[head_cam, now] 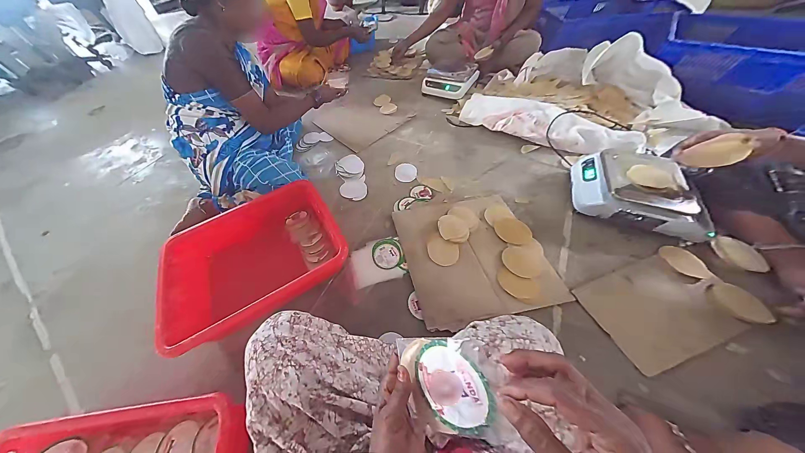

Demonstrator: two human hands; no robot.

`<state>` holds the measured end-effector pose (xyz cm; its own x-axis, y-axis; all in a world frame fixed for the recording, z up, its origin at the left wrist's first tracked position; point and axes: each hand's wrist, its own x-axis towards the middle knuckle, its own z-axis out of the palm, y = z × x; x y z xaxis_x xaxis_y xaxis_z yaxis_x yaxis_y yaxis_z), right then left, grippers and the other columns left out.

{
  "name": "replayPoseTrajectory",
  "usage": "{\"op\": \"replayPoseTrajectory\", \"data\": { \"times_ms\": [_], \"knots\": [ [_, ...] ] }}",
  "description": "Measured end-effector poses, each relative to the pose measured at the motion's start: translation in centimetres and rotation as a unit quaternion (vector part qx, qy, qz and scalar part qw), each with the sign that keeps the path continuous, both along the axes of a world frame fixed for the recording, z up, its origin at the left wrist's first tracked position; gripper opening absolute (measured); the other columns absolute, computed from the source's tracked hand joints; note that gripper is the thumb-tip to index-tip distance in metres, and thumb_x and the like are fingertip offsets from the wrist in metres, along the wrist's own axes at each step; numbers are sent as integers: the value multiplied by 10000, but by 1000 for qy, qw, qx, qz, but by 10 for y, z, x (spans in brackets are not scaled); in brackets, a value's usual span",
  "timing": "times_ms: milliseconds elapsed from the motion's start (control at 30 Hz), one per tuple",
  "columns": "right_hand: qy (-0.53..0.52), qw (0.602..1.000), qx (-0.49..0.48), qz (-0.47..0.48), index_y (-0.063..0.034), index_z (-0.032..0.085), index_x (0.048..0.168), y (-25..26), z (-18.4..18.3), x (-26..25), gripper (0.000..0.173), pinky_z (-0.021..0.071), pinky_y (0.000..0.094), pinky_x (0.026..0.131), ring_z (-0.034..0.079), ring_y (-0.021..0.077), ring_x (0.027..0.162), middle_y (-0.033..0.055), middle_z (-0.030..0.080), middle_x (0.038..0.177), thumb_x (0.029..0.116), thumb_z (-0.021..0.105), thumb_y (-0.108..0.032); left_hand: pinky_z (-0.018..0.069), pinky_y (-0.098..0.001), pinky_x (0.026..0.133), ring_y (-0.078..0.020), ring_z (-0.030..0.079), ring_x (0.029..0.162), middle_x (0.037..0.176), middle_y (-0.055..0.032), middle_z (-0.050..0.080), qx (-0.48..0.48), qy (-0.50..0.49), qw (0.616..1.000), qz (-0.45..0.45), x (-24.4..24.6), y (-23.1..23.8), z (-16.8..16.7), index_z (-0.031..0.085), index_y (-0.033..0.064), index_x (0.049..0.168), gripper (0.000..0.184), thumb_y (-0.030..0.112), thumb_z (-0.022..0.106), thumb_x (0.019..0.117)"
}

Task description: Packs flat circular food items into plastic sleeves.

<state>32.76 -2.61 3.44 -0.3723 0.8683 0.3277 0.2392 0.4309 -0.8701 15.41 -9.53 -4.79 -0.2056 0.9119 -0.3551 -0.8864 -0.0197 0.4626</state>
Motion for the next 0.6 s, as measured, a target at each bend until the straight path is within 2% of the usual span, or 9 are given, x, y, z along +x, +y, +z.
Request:
{"op": "replayPoseTrajectory", "data": {
  "times_ms": [67,133,167,233,267,400,467,500,600],
  "knots": [
    [-60,998,-7,23,-119,793,951,0,0,-1,138,482,282,1018,583,124,1188,76,696,1196,942,733,-243,577,-389,957,-166,703,1082,1171,-39,720,3,6,1000,-4,-1,0,-3,439,56,1415,450,294,548,1049],
    [-84,994,-28,68,-79,798,1015,-1,1,-6,232,453,362,1057,558,227,1249,174,680,1229,942,727,-288,575,-392,960,-169,704,1079,1163,-41,725,9,10,1000,-2,0,0,-6,478,55,1390,487,334,616,1014],
    [-65,995,-36,73,-77,791,1052,-3,-1,-7,263,463,350,1059,557,215,1259,173,673,1241,947,725,-308,575,-389,957,-164,705,1073,1155,-36,726,8,12,1000,0,1,1,-6,485,59,1378,471,330,612,1015],
    [-26,999,-12,43,-107,731,1117,-3,-4,-6,286,504,282,1039,570,114,1253,82,656,1264,986,678,-356,578,-396,955,-170,706,1072,1156,-46,727,5,3,1000,7,1,2,-4,497,58,1376,459,328,601,1020],
    [-29,999,7,20,-119,717,1145,-1,-3,-4,299,493,271,1051,562,95,1264,61,652,1278,1002,652,-373,578,-391,954,-166,704,1077,1162,-44,723,4,3,1000,7,1,3,-3,486,60,1381,453,331,578,1030],
    [-99,993,63,4,-141,768,1117,0,-10,-3,307,406,349,1126,516,196,1334,119,663,1317,1008,629,-393,588,-396,937,-175,711,1061,1151,-58,725,-7,-10,1000,14,0,7,-1,478,64,1383,380,275,481,1067],
    [-103,993,54,31,-101,769,1123,-5,-15,-8,327,367,377,1159,478,244,1377,167,649,1340,999,649,-379,599,-385,901,-164,721,1014,1108,-46,731,-15,-7,1000,9,0,8,0,464,79,1361,323,224,395,1081],
    [-93,994,47,35,-93,765,1140,-6,-16,-9,338,358,371,1166,463,244,1392,176,633,1364,992,657,-377,600,-383,893,-163,723,997,1091,-44,732,-17,-9,1000,11,0,8,0,466,78,1358,317,209,393,1078],
    [-84,995,61,3,-173,726,1223,-6,-18,-8,371,371,343,1168,445,189,1409,107,592,1424,992,641,-449,602,-385,890,-165,726,988,1075,-45,737,-17,-17,1000,15,-1,8,0,484,89,1346,304,202,430,1069]
  ]
}}
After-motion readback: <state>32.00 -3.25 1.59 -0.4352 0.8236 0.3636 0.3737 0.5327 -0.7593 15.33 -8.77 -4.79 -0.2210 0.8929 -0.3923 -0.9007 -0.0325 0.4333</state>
